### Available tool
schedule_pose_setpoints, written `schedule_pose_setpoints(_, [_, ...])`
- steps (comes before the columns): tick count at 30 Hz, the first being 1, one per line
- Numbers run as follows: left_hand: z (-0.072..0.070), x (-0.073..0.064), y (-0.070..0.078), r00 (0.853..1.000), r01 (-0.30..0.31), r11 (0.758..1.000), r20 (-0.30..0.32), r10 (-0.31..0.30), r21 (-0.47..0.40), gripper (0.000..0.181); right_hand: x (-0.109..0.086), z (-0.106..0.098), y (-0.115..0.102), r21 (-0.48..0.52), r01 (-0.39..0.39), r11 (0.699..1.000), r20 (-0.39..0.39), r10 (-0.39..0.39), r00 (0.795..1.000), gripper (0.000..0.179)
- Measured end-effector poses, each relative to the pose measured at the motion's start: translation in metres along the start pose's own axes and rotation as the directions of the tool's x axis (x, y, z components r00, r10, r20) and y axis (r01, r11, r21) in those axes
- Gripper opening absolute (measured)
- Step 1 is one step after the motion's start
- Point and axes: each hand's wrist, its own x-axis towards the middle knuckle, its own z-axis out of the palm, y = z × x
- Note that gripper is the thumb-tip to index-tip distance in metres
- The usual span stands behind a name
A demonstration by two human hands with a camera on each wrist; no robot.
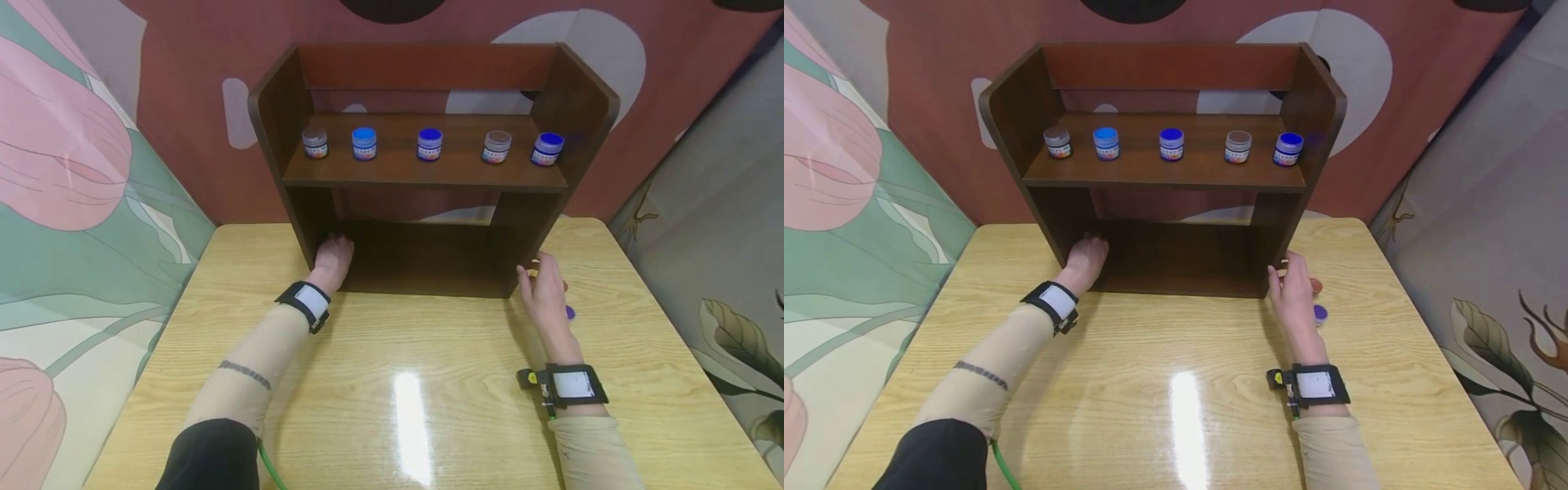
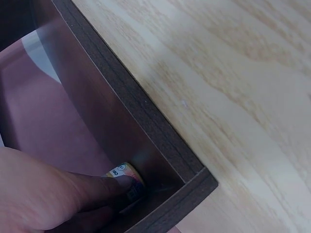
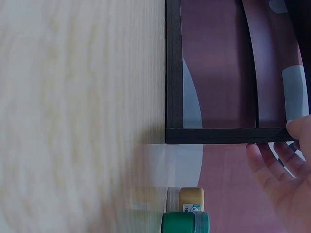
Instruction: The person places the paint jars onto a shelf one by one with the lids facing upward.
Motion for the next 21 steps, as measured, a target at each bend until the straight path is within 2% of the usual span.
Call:
schedule_pose_setpoints(11, [-0.002, -0.005, -0.001, 1.000, -0.024, 1.000, 0.020, 0.024, -0.003, 0.016, -0.001, 0.001, -0.001, 0.002, -0.006, 1.000, 0.003, 0.006, 1.000, 0.033])
schedule_pose_setpoints(15, [-0.009, -0.008, -0.003, 0.999, -0.034, 0.999, 0.009, 0.034, -0.040, 0.027, -0.001, 0.001, -0.001, 0.000, -0.011, 1.000, 0.004, 0.011, 1.000, 0.033])
schedule_pose_setpoints(18, [-0.017, -0.010, -0.005, 0.999, -0.034, 0.996, -0.010, 0.034, -0.084, 0.038, 0.000, 0.001, 0.000, -0.001, -0.006, 1.000, 0.002, 0.006, 1.000, 0.033])
schedule_pose_setpoints(21, [-0.027, -0.014, -0.006, 0.995, -0.049, 0.993, -0.096, 0.039, -0.105, 0.039, 0.000, 0.001, 0.001, 0.004, -0.009, 1.000, 0.000, 0.009, 1.000, 0.033])
